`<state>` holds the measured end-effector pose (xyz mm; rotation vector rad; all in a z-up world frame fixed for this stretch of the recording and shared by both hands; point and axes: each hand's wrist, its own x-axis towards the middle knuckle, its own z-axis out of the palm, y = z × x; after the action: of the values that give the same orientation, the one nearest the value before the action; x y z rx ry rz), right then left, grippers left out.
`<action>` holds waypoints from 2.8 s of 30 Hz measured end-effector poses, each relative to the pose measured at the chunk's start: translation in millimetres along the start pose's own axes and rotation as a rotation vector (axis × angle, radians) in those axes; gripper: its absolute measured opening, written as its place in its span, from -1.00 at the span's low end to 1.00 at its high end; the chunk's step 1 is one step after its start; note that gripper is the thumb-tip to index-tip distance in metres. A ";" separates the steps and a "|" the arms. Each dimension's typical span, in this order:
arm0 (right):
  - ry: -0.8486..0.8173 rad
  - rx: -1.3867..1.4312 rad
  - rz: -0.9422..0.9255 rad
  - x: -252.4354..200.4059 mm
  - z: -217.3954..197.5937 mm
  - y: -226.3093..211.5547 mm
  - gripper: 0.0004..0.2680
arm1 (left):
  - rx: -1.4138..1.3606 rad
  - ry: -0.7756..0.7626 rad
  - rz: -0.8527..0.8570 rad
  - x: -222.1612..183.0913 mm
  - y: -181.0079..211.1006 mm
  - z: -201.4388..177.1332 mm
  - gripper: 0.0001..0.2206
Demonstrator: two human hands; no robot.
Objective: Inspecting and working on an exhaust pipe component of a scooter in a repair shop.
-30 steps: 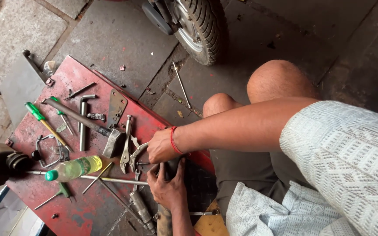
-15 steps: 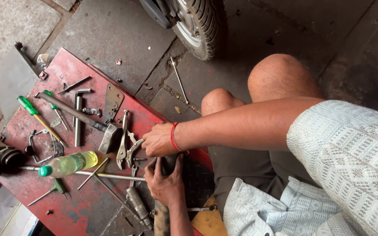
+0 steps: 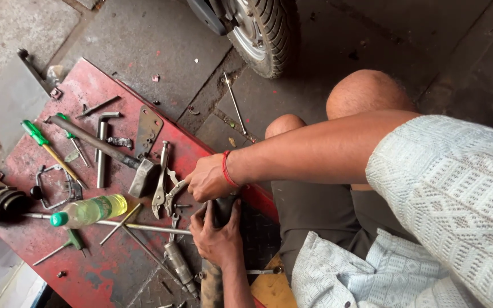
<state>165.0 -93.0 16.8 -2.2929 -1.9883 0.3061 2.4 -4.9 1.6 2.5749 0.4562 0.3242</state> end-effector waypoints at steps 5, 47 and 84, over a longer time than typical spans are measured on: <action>0.051 0.008 -0.063 0.2 1.7 1.8 -0.92 | 0.013 0.008 0.009 0.7 0.0 -3.8 -0.45; 0.244 0.384 0.752 -29.0 7.5 -19.7 -0.91 | -0.062 -0.008 0.001 2.6 1.3 -2.0 -0.43; 0.087 0.064 -0.208 -3.6 5.2 16.7 -0.87 | -0.017 -0.051 -0.042 0.9 3.9 -6.6 -0.45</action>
<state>179.6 -99.3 8.7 -2.0045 -2.1168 0.2444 2.2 -4.9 9.4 2.5470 0.4863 0.2467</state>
